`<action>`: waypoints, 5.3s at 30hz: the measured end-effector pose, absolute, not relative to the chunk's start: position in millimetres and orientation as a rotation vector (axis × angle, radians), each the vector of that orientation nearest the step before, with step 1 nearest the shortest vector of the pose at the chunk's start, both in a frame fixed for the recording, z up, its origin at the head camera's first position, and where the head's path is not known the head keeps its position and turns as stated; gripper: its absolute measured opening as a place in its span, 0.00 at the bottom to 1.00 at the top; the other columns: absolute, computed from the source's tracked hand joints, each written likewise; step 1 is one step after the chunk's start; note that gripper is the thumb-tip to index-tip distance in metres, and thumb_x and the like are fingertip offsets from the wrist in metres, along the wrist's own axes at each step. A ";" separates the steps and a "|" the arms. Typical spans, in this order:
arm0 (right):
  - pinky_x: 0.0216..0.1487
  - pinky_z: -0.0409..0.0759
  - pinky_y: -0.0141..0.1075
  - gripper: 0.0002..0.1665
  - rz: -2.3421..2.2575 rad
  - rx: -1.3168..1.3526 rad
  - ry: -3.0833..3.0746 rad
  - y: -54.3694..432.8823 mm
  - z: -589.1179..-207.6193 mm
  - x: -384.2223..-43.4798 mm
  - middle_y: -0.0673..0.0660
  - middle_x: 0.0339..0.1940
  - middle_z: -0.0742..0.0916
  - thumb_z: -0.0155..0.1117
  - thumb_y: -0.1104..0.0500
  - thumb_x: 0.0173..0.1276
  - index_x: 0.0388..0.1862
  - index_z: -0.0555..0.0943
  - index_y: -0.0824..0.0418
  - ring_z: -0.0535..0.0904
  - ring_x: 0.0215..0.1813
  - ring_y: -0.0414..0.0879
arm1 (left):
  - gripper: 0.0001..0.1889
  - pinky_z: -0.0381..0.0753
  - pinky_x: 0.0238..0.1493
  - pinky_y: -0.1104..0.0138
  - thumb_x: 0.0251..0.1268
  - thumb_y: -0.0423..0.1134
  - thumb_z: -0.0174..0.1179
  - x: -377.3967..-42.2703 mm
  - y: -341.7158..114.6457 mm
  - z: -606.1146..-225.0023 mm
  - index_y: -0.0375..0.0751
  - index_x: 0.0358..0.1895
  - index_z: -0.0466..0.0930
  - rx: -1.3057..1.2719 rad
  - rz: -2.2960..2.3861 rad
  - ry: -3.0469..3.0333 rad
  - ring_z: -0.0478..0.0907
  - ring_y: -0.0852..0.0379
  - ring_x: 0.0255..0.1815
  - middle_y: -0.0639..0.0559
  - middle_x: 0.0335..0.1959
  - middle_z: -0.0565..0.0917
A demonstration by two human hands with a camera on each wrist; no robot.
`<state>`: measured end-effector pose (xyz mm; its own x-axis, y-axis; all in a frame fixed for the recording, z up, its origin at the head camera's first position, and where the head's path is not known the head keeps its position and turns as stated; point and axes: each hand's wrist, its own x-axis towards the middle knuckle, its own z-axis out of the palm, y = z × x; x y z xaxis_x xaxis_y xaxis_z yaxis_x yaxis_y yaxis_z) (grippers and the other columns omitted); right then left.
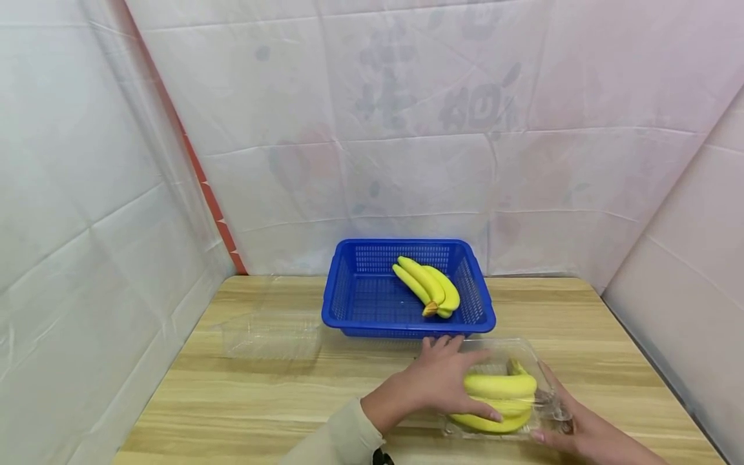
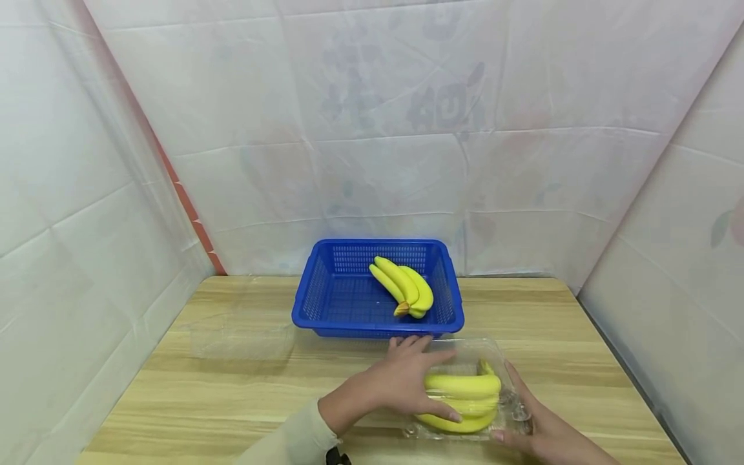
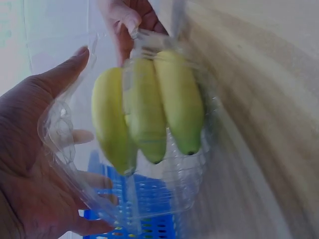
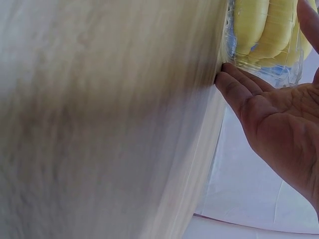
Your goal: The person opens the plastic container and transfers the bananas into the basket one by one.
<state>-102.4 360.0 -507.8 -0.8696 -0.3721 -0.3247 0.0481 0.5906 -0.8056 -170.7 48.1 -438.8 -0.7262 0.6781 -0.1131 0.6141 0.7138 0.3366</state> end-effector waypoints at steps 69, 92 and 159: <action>0.56 0.77 0.31 0.66 -1.176 -0.229 2.225 368.5 -522.7 -88.4 0.90 0.81 0.48 0.61 0.53 0.83 0.85 0.15 0.55 0.63 0.72 0.21 | 0.24 0.88 0.52 0.67 0.77 0.65 0.57 -200.4 27.3 -398.0 0.55 0.57 0.91 0.957 1.135 3.052 0.90 0.62 0.53 0.61 0.50 0.94; 0.52 0.80 0.24 0.79 -0.985 -0.713 2.595 368.7 -534.5 -81.8 0.73 0.72 0.80 0.75 0.56 0.71 0.86 0.16 0.42 0.71 0.65 0.18 | 0.21 0.86 0.50 0.74 0.66 0.58 0.73 -218.8 43.3 -413.0 0.52 0.56 0.90 0.821 1.747 2.635 0.87 0.71 0.49 0.60 0.48 0.93; 0.54 0.77 0.22 0.72 -1.065 -0.450 2.352 358.4 -505.4 -83.5 0.94 0.74 0.64 0.69 0.54 0.78 0.81 0.17 0.72 0.66 0.62 0.12 | 0.28 0.65 0.29 0.76 0.55 0.72 0.74 -147.6 53.2 -488.9 0.69 0.55 0.77 1.303 0.425 2.650 0.69 0.74 0.28 0.75 0.29 0.72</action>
<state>-83.5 358.4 -505.4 -0.8124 -0.4901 -0.3160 -0.0861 0.6367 -0.7663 -147.6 53.2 -488.9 -0.6085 0.7934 -0.0164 0.7485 0.5807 0.3202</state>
